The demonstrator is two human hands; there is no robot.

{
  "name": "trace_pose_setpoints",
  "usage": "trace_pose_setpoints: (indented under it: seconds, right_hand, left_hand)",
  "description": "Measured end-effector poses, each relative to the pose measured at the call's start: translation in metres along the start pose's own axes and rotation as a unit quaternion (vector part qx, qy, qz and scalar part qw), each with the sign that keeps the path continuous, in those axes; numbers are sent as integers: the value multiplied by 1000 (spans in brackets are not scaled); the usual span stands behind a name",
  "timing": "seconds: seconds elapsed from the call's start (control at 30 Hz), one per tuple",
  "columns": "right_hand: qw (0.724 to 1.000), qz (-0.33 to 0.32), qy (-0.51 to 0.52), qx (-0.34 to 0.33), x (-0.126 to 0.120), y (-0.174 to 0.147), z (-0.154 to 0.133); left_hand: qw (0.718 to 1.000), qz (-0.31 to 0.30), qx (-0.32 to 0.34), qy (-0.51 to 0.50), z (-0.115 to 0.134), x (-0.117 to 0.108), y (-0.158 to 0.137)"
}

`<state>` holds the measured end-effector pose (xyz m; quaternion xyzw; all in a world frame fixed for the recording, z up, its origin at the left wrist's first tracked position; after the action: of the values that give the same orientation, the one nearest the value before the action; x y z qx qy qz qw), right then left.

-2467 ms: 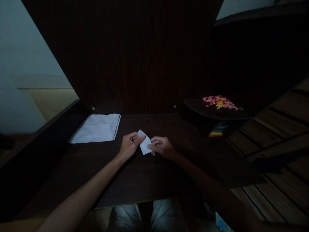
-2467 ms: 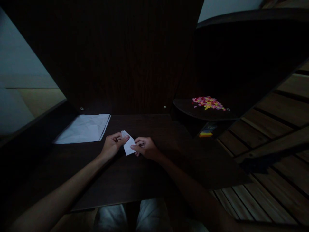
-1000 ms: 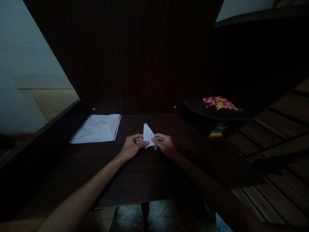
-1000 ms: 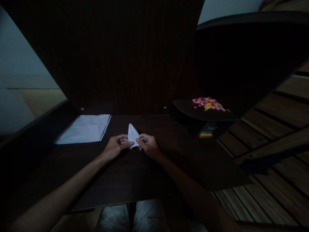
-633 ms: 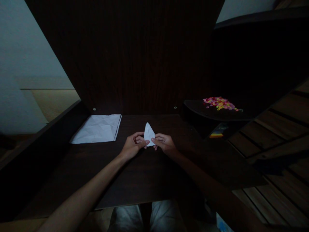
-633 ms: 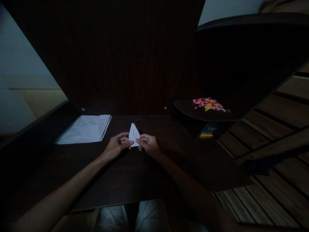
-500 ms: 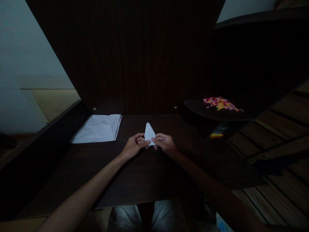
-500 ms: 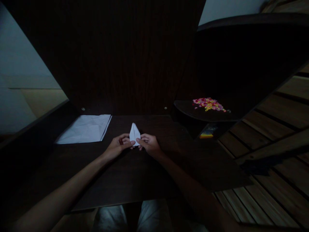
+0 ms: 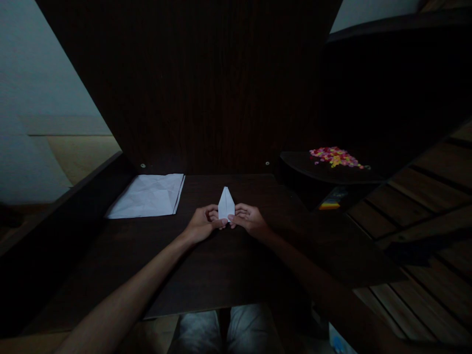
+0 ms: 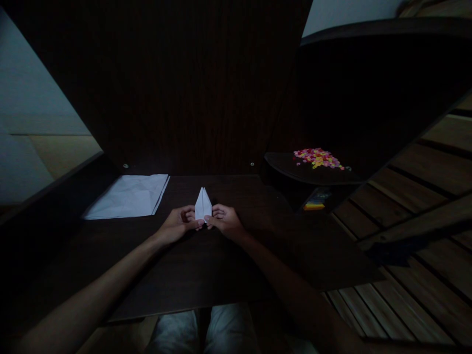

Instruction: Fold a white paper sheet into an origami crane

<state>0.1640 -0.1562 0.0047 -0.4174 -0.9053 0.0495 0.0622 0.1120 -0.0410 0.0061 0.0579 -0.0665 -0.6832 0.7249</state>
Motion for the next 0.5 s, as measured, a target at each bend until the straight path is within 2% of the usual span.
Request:
trace_pose_setpoints:
  seconds: [0.27, 0.5]
  right_hand:
    - [999, 5, 15, -51, -1, -4, -8]
    - [998, 23, 34, -51, -5, -4, -12]
  left_hand:
    - [1000, 15, 13, -9, 4, -1, -1]
    - [997, 13, 73, -32, 14, 2, -1]
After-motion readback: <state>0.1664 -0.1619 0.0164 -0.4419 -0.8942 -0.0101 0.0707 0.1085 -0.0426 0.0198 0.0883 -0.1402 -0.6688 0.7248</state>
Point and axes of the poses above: each hand's wrist, its own y-axis towards the middle knuckle, its own x-axis out of the palm, z = x × y, the point moved 8 cm from there along y, towards the middle knuckle, and after that the axes turned 12 degrees about x, right-handed, at the moved point
